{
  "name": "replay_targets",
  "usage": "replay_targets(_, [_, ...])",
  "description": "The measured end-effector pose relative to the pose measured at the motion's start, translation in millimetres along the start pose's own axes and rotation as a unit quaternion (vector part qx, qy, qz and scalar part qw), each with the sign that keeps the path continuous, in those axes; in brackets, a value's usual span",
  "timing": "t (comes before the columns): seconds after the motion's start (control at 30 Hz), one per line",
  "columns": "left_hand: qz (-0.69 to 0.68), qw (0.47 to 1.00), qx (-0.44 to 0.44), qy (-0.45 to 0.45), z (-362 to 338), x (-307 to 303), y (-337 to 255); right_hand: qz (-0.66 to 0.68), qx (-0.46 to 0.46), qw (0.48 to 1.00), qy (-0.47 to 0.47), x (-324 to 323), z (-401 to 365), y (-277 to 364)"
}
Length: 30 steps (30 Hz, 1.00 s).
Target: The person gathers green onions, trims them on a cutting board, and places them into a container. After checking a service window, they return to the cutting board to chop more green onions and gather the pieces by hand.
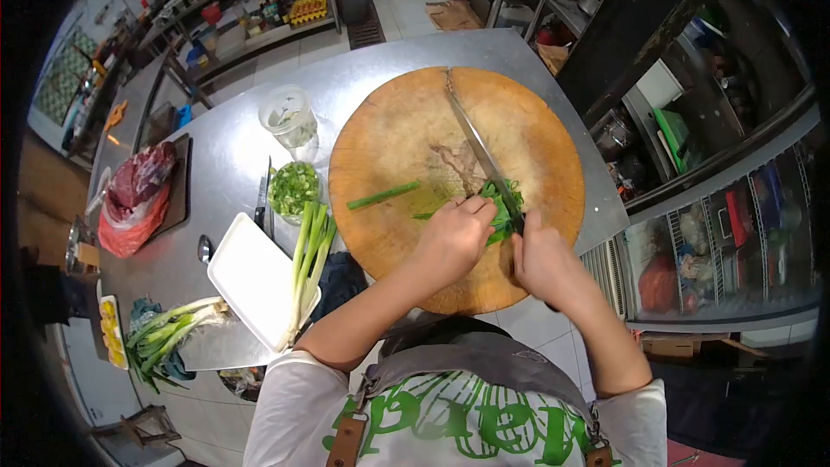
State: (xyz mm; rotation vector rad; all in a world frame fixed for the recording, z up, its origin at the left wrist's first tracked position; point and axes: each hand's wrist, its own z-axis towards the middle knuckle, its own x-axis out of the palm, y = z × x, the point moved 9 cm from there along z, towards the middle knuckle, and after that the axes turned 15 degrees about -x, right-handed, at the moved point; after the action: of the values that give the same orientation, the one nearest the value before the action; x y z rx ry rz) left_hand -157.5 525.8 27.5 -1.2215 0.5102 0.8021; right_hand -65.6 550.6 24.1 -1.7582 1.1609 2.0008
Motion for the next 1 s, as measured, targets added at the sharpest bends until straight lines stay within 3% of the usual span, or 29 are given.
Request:
replay_targets(0.13, [-0.038, 0.999, -0.021, 0.0, -1, -1, 4, 0.012, -0.027, 0.999, -0.012, -21, 6, 1])
replay_targets(0.23, [-0.064, 0.998, -0.03, -0.002, -3, -1, 8, -0.022, -0.037, 0.998, 0.051, -45, -9, 11])
replay_targets(0.37, [-0.049, 0.999, -0.02, 0.01, -1, -1, 8, -0.001, -0.031, 0.999, 0.014, -64, -18, 3])
replay_targets(0.47, [0.0, 0.999, -0.033, 0.013, -4, -11, -6, 0.086, -0.004, 0.995, -0.042, -60, -30, -13])
replay_targets(0.6, [0.036, 0.999, -0.026, -0.004, -6, -7, -9, 0.136, -0.004, 0.99, -0.046, -40, -42, -21])
replay_targets(1.0, [-0.041, 0.996, -0.081, 0.015, 0, -7, 14, 0.2, -0.011, 0.976, -0.082, -39, -52, -28])
